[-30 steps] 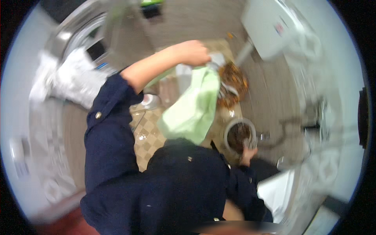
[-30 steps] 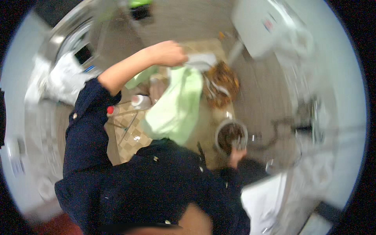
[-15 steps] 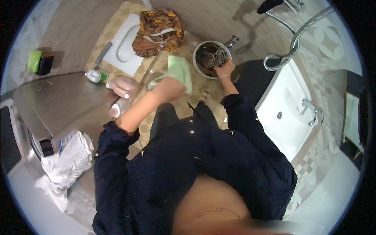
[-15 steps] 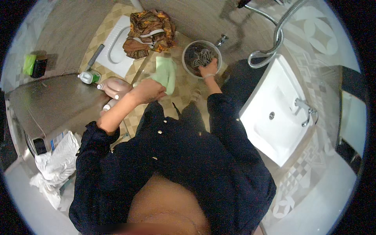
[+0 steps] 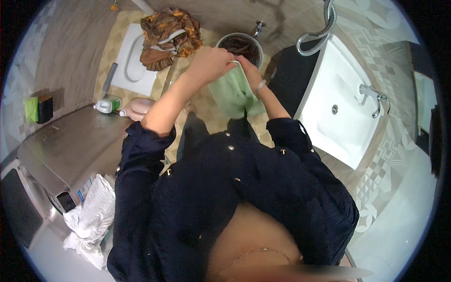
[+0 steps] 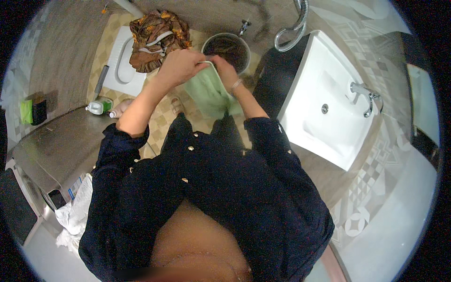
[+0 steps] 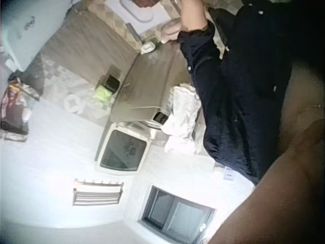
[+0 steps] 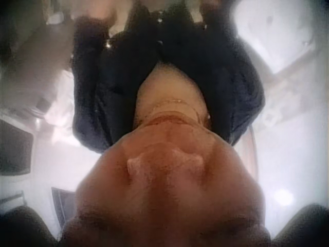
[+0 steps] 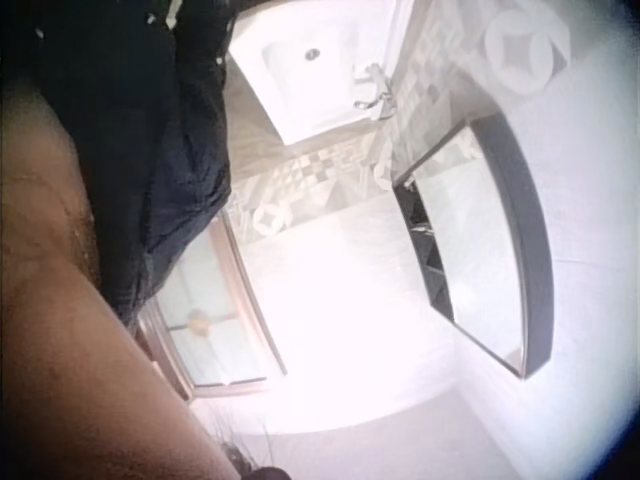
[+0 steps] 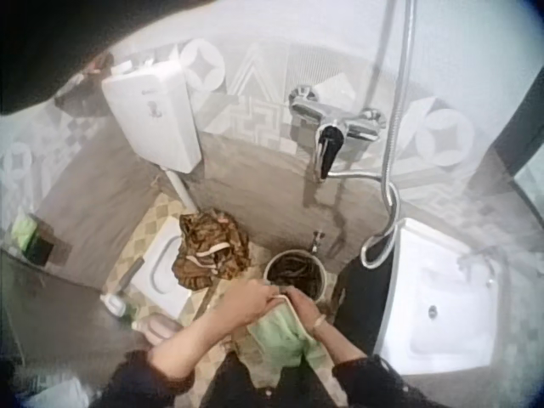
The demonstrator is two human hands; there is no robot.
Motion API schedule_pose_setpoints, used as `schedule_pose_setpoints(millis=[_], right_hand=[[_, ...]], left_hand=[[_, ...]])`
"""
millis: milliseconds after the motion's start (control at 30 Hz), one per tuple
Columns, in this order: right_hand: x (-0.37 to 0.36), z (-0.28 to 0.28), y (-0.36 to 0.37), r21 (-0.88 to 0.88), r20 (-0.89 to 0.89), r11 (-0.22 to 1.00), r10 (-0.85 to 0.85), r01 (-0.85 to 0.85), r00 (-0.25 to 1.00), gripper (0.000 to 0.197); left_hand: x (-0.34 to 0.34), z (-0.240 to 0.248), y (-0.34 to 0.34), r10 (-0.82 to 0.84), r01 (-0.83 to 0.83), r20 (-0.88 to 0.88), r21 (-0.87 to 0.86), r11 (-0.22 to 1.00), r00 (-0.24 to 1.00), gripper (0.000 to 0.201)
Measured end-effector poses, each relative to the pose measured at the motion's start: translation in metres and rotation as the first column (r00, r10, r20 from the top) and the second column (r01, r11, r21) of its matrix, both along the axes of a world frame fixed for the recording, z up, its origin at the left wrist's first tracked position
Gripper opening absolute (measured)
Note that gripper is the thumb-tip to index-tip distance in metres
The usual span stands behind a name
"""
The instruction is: The person wrings out clothes, empties dirty water from a bucket, and refills the bucket with water from a tap. The person then rinses and washes the clothes in the bucket and wrings out a cloth by hand.
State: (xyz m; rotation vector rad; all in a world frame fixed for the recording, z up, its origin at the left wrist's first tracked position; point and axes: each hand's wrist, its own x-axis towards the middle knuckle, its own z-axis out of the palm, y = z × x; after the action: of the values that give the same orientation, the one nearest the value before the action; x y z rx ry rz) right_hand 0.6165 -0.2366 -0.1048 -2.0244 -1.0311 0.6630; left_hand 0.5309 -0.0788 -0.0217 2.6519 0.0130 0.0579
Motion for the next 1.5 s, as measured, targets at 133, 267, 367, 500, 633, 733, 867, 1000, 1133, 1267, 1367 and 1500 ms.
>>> schedule_pose_setpoints(millis=[133, 267, 367, 500, 633, 733, 867, 1000, 1133, 1267, 1367, 1500], right_hand=[[0.011, -0.002, -0.011, 0.034, -0.063, 0.995, 0.098, -0.096, 0.993, 0.049], [0.018, -0.01, -0.018, -0.043, -0.286, 0.993, 0.092, -0.109, 0.954, 0.05], [0.018, -0.022, -0.023, -0.011, -0.27, 0.995, 0.09, -0.097, 0.959, 0.048], [0.006, -0.036, -0.024, 0.008, -0.584, 0.986, -0.131, 0.166, 0.801, 0.04], [0.004, -0.049, -0.034, 0.13, -0.721, 0.913, -0.181, 0.388, 0.668, 0.033], [-0.007, -0.019, -0.054, 0.15, -0.663, 0.851, -0.291, 0.503, 0.69, 0.031], [-0.023, -0.016, -0.076, 0.193, -0.836, 0.818, -0.152, 0.542, 0.527, 0.032], [-0.029, 0.024, -0.067, 0.173, -0.842, 0.727, -0.241, 0.665, 0.483, 0.026], [-0.01, 0.001, -0.081, 0.193, -0.895, 0.708, -0.158, 0.68, 0.418, 0.017], [-0.002, 0.016, -0.081, 0.195, -0.569, 0.878, -0.262, 0.437, 0.78, 0.026], [-0.023, 0.043, -0.077, 0.103, -0.056, 0.972, -0.204, 0.209, 0.977, 0.063], [-0.038, 0.064, -0.064, 0.002, -0.276, 0.998, -0.061, 0.064, 0.959, 0.065]], left_hand=[[0.019, 0.023, 0.005, -0.005, -0.008, 0.083, 0.153, 0.988, 0.997, 0.027], [0.029, 0.044, 0.005, 0.017, -0.059, 0.193, 0.214, 0.975, 0.981, 0.027], [0.04, 0.036, 0.012, 0.048, -0.098, 0.226, 0.216, 0.971, 0.973, 0.028], [0.052, 0.003, 0.007, 0.196, -0.2, 0.137, 0.014, 0.98, 0.971, 0.037], [0.048, -0.061, -0.015, 0.335, -0.295, 0.075, -0.324, 0.899, 0.939, 0.049], [0.022, -0.057, -0.006, 0.595, -0.412, -0.131, -0.835, 0.366, 0.793, 0.06], [-0.051, -0.144, 0.015, 0.573, -0.575, -0.382, -0.793, 0.199, 0.725, 0.062], [-0.065, -0.122, -0.045, 0.205, -0.744, -0.775, -0.631, -0.22, 0.597, 0.06], [-0.035, -0.018, -0.025, 0.145, -0.72, -0.739, -0.56, 0.41, 0.658, 0.046], [-0.015, -0.031, 0.056, 0.6, -0.59, -0.074, -0.307, 0.746, 0.797, 0.06], [0.024, 0.039, 0.055, 0.517, -0.434, 0.176, -0.36, 0.826, 0.838, 0.044], [0.063, -0.01, 0.033, 0.37, -0.175, 0.07, -0.79, 0.587, 0.926, 0.05]])
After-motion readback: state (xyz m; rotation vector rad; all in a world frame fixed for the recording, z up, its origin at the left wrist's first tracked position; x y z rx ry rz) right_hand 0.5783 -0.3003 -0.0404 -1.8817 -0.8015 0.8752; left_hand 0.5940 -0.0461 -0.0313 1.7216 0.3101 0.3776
